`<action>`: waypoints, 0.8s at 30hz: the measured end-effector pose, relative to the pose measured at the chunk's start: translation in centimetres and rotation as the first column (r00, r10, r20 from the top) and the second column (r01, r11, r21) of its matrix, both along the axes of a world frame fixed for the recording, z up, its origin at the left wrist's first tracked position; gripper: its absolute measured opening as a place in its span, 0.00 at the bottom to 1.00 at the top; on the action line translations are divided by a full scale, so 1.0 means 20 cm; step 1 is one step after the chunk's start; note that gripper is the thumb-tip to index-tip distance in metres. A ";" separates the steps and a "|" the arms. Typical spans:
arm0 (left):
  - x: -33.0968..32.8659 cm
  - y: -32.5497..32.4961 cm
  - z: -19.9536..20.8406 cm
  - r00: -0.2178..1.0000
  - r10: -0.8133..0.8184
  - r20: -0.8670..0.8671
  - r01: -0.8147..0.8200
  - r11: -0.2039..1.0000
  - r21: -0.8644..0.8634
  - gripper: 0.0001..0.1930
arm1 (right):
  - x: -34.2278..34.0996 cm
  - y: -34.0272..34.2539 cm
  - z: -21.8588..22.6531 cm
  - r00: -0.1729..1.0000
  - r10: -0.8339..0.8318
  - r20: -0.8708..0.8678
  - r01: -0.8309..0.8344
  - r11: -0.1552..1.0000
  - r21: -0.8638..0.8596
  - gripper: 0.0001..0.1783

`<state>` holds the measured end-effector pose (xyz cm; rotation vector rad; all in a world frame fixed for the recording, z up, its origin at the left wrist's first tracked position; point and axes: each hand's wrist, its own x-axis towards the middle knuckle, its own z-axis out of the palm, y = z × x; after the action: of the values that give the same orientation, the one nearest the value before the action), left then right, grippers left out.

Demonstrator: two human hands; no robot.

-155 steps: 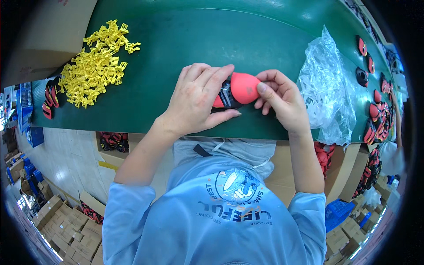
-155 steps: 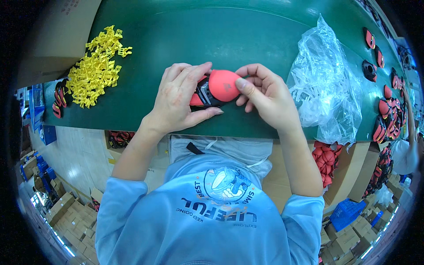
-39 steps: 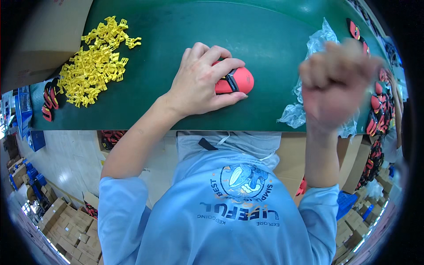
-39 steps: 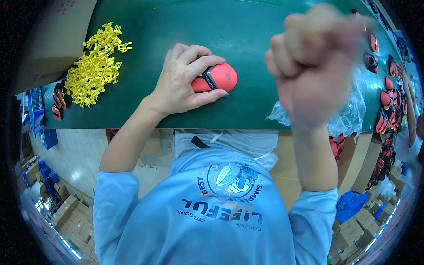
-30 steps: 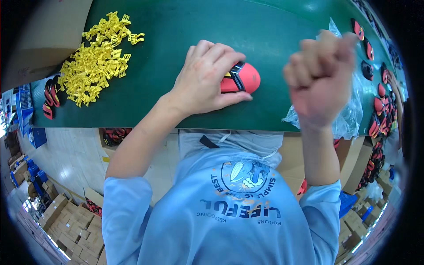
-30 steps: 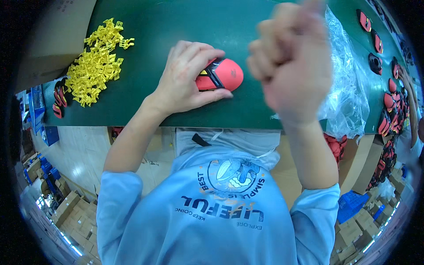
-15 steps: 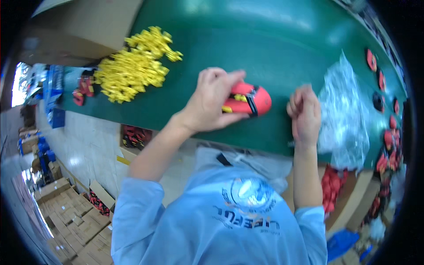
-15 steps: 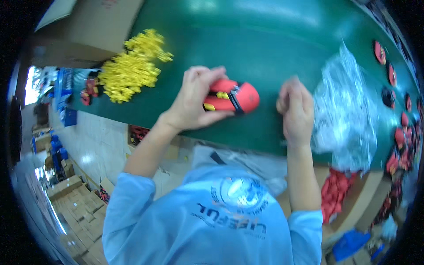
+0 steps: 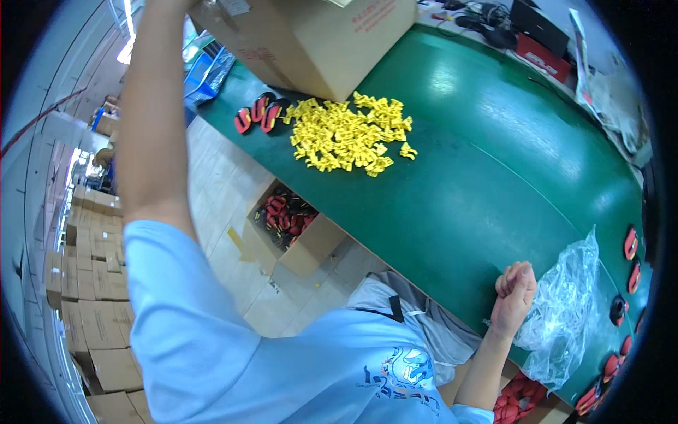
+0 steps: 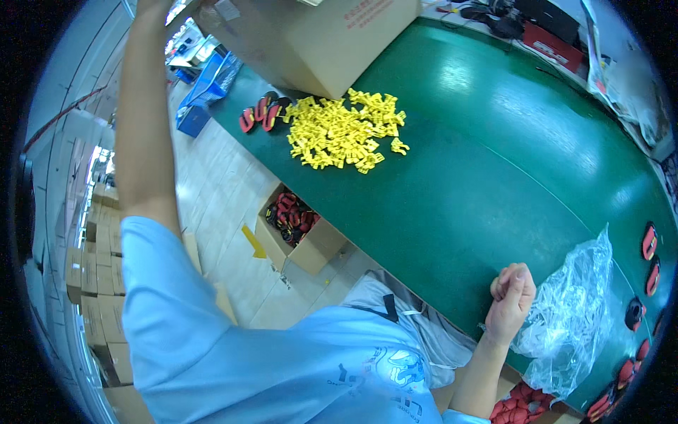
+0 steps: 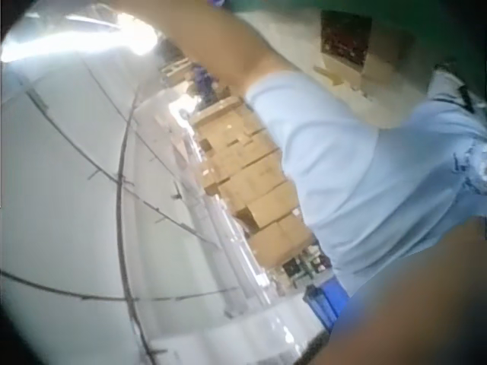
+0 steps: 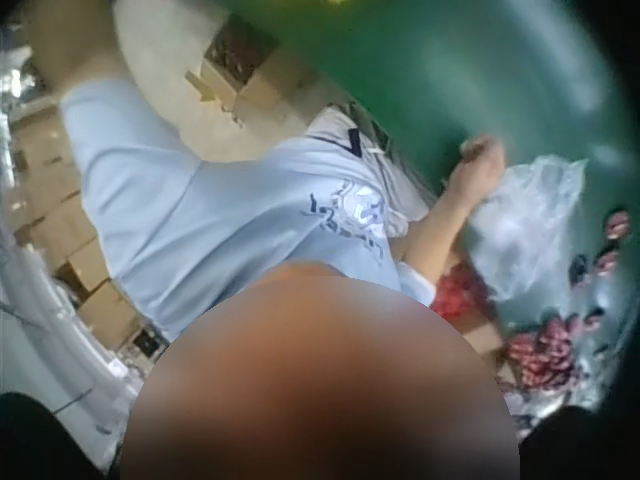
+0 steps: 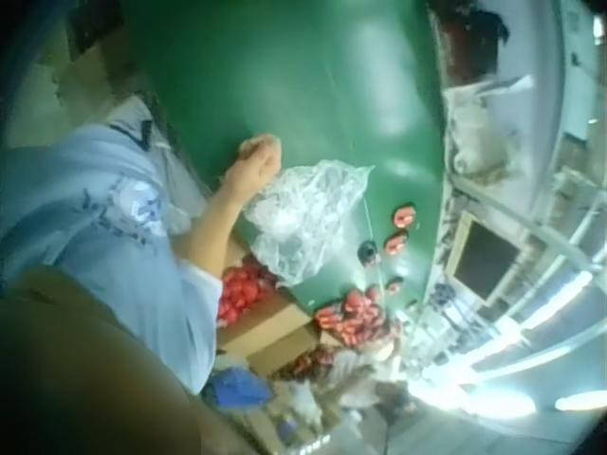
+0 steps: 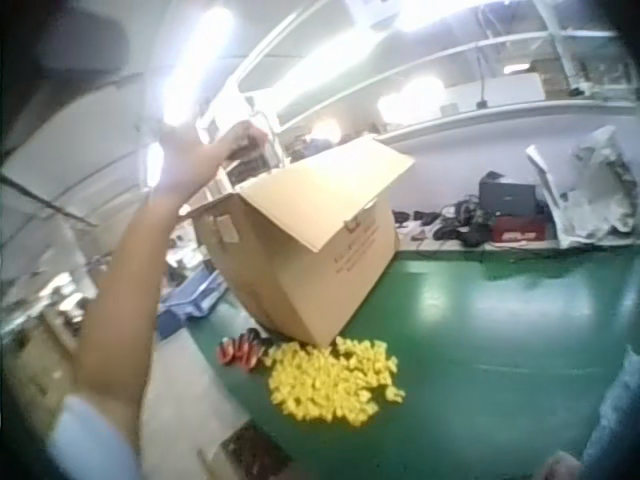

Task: The person assembles components of an electronic device by hand, joining a pink plastic housing to a black electronic base with yellow clips.

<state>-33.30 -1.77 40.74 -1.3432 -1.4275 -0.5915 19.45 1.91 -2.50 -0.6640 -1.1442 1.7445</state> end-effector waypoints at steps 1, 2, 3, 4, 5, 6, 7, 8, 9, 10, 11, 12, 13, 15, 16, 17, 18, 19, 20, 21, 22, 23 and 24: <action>0.13 -0.02 -0.11 0.997 0.043 0.062 -0.042 0.999 -0.018 0.47 | 0.00 0.01 0.00 1.000 0.001 -0.001 -0.001 1.000 0.014 0.22; 0.25 -0.06 -0.23 0.988 0.087 0.125 -0.082 0.996 -0.038 0.51 | -0.01 0.02 -0.01 1.000 0.000 -0.001 0.000 1.000 0.026 0.22; 0.31 -0.08 -0.46 0.989 0.060 0.137 -0.047 0.994 -0.096 0.38 | 0.01 0.02 -0.01 1.000 -0.007 0.009 0.007 0.999 0.037 0.22; 0.37 -0.15 -0.70 0.989 0.048 0.140 -0.027 0.988 -0.151 0.26 | 0.03 0.02 0.00 1.000 -0.004 0.009 0.003 0.999 0.032 0.22; 0.44 -0.22 -0.87 0.998 -0.046 0.029 0.051 0.985 -0.164 0.22 | 0.03 0.03 0.01 1.000 -0.001 0.005 0.001 0.999 0.040 0.22; 0.44 -0.24 -1.04 0.984 -0.166 -0.070 0.151 0.971 -0.184 0.18 | 0.04 0.02 0.02 1.000 -0.021 0.009 0.021 0.999 0.048 0.22; 0.36 -0.23 -1.23 0.990 -0.118 0.072 0.125 0.986 -0.109 0.17 | 0.07 -0.01 0.01 0.998 -0.060 0.028 0.059 0.997 0.039 0.22; 0.25 -0.25 -1.43 0.972 -0.077 0.220 0.089 0.995 -0.043 0.16 | 0.09 -0.04 0.02 0.996 -0.066 0.057 0.063 0.996 0.057 0.23; 0.03 -0.29 -1.62 0.971 0.027 0.238 -0.035 0.999 0.032 0.17 | 0.13 -0.06 0.03 0.993 -0.081 0.084 0.074 0.994 0.080 0.23; -0.16 -0.34 -1.78 0.848 0.279 0.450 -0.249 0.960 -0.126 0.18 | 0.13 -0.09 0.06 0.986 -0.086 0.143 0.062 0.985 0.161 0.23; -0.37 -0.40 -1.92 0.664 0.421 0.617 -0.318 0.907 -0.276 0.19 | 0.11 -0.12 0.10 0.971 -0.106 0.215 0.055 0.972 0.229 0.23; -0.74 -0.70 -2.04 0.726 0.350 0.592 -0.233 0.935 -0.267 0.20 | 0.04 -0.11 0.19 0.974 -0.042 0.224 -0.042 0.932 0.360 0.20; -0.92 -0.87 -2.18 0.723 0.271 0.635 -0.203 0.963 -0.180 0.21 | 0.01 -0.09 0.25 0.965 0.030 0.261 -0.131 0.915 0.381 0.18; -1.33 -1.14 -2.09 0.562 0.275 0.780 -0.048 0.952 -0.301 0.23 | 0.08 -0.07 0.35 0.943 0.121 0.310 -0.247 0.879 0.407 0.10; -1.36 -1.03 -2.15 0.559 0.391 0.731 -0.101 0.908 -0.407 0.26 | 0.13 -0.11 0.40 0.926 0.097 0.364 -0.250 0.882 0.399 0.08; -1.23 -0.83 -2.22 0.481 0.557 0.677 -0.143 0.812 -0.566 0.30 | 0.19 -0.18 0.47 0.895 -0.044 0.444 -0.192 0.860 0.473 0.10; -1.35 -0.88 -2.19 0.431 0.563 0.706 -0.180 0.820 -0.544 0.33 | 0.25 -0.18 0.51 0.886 -0.106 0.452 -0.184 0.814 0.551 0.12; -1.40 -0.88 -2.26 0.345 0.587 0.732 -0.168 0.806 -0.567 0.32 | 0.35 -0.16 0.53 0.813 -0.252 0.525 -0.161 0.770 0.618 0.11; -1.44 -0.83 -2.26 0.270 0.618 0.738 -0.148 0.784 -0.603 0.32 | 0.48 -0.18 0.57 0.717 -0.393 0.576 -0.139 0.729 0.671 0.09; -1.43 -0.77 -2.28 0.304 0.632 0.713 -0.162 0.771 -0.615 0.32 | 0.57 -0.19 0.62 0.553 -0.522 0.649 -0.006 0.777 0.630 0.08; -1.42 -0.75 -2.30 0.336 0.645 0.686 -0.188 0.759 -0.623 0.32 | 0.65 -0.18 0.65 0.367 -0.604 0.707 0.132 0.787 0.603 0.07; -1.50 -0.78 -2.23 0.313 0.489 0.814 0.020 0.853 -0.521 0.32 | 0.78 -0.12 0.64 0.325 -0.657 0.681 0.140 0.745 0.652 0.07; -1.58 -0.82 -2.13 0.283 0.533 0.797 -0.041 0.837 -0.546 0.31 | 0.89 -0.05 0.62 0.286 -0.706 0.648 0.145 0.700 0.699 0.08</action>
<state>-64.96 -18.09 -1.91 -0.9293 -2.8915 -0.8973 37.15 0.95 9.91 -1.5017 -1.8084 0.3614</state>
